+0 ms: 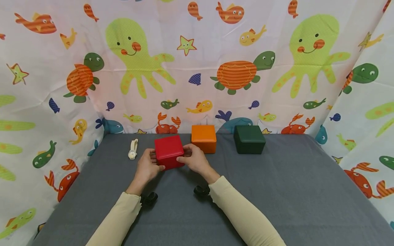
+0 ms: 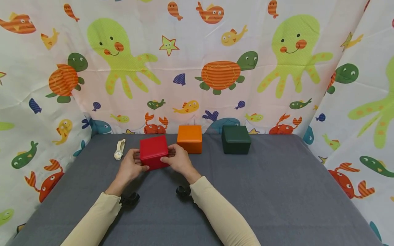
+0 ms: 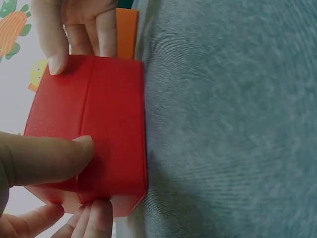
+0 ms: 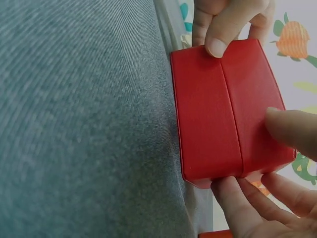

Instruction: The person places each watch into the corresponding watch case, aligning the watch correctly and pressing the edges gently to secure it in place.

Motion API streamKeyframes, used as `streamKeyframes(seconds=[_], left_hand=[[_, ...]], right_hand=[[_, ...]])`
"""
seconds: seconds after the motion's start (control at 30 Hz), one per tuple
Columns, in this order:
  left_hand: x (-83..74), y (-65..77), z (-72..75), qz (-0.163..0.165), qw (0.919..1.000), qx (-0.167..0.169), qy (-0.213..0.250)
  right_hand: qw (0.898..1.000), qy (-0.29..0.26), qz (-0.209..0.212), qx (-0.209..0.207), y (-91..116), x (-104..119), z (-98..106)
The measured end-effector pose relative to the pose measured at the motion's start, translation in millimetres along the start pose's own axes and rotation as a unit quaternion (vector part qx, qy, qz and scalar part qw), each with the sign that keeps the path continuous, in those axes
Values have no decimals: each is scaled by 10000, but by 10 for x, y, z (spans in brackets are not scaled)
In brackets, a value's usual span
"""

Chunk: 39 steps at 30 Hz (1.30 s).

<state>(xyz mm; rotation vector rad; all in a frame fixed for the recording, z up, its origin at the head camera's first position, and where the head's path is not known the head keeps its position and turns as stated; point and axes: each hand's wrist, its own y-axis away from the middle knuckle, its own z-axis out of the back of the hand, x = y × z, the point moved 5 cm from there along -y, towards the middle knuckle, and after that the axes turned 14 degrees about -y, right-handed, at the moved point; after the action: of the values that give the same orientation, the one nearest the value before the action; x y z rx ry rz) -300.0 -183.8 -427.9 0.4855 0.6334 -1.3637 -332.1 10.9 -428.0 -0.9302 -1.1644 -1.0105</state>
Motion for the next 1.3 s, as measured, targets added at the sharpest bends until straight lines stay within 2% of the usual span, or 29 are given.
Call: streamKeyframes(seconds=[0.2, 0.5, 0.7, 0.8, 0.97, 1.3], left_hand=[[7, 6, 13, 39, 9998, -103, -181], [-3, 18, 49, 146, 9997, -86, -198], [-22, 30, 79, -18, 9996, -192, -215], [-25, 36, 71, -110, 9994, -253, -227], [-22, 49, 56, -167, 9992, -325, -176], [-16, 45, 68, -287, 9986, -423, -149]], right_hand=[[9999, 89, -74, 26, -3, 5, -16], [9997, 197, 155, -36, 26, 88, -32], [9994, 236, 266, -30, 28, 116, -54], [9962, 701, 521, 33, 23, 131, -77], [9828, 1656, 801, 137, 18, 147, -134], [9688, 2245, 1032, 202, -29, 174, -145]])
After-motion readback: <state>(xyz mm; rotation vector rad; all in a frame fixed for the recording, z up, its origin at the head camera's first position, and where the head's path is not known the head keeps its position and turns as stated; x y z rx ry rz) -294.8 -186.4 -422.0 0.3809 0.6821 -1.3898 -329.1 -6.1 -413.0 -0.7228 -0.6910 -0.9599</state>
